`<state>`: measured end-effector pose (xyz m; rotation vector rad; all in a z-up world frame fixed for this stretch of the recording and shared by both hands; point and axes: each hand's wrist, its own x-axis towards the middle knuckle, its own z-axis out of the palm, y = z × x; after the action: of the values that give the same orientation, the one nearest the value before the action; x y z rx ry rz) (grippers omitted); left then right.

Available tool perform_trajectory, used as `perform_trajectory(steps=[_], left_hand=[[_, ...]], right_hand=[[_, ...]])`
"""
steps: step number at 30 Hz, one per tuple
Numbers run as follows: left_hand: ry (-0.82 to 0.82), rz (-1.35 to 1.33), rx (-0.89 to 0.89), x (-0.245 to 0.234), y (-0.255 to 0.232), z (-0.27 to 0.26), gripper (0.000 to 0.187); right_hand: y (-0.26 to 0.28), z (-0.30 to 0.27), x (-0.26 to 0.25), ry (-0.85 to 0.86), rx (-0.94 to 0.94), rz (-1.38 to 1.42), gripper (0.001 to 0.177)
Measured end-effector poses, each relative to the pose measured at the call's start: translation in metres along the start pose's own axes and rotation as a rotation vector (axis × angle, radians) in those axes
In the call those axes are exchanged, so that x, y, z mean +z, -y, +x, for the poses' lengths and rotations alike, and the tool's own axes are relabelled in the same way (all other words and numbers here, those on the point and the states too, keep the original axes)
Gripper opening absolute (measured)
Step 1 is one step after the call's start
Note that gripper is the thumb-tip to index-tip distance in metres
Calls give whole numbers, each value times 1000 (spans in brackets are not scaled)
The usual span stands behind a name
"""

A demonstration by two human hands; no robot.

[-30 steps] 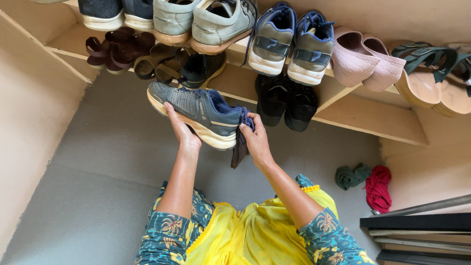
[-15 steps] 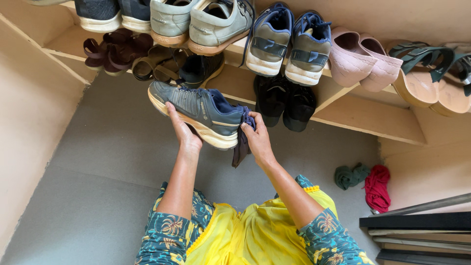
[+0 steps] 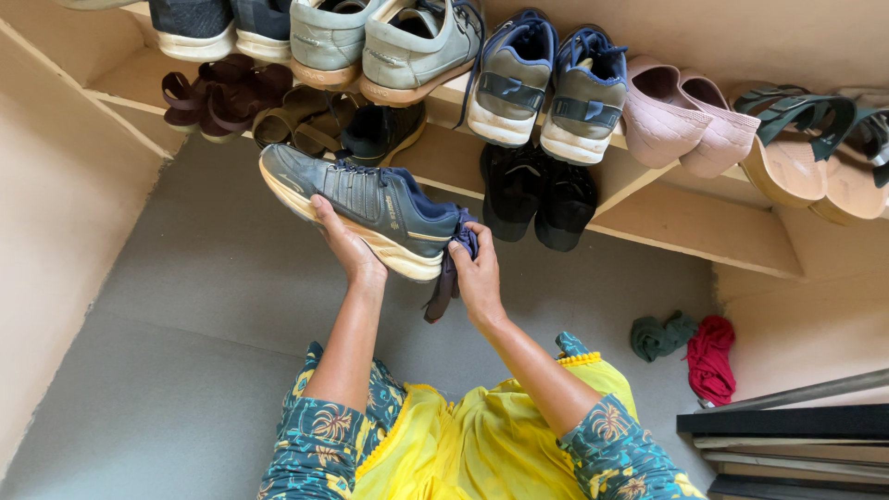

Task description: The person sits on the floor and wipes a dark sneaker with a purple cloth, then places it on the shelf. They then pick up a second sneaker and wipe it with the same cloth.

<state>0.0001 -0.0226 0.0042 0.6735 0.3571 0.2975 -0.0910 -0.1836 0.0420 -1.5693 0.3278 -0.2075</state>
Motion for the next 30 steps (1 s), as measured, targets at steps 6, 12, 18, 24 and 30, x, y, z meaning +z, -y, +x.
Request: perform_trajectory(steps=[6, 12, 18, 24, 30], left_hand=[[3, -14, 42, 1, -6, 0, 99], [-15, 20, 34, -2, -6, 3, 102], [-61, 125, -38, -4, -4, 3, 107], [-28, 51, 8, -5, -3, 7, 109], [-9, 162, 36, 1, 8, -1, 110]], right_hand=[[0, -13, 7, -81, -189, -155, 33], [4, -20, 11, -105, -234, -217, 34], [17, -26, 11, -98, -521, -379, 32], [29, -22, 9, -22, -543, -501, 30], [30, -19, 8, 43, -737, -738, 40]])
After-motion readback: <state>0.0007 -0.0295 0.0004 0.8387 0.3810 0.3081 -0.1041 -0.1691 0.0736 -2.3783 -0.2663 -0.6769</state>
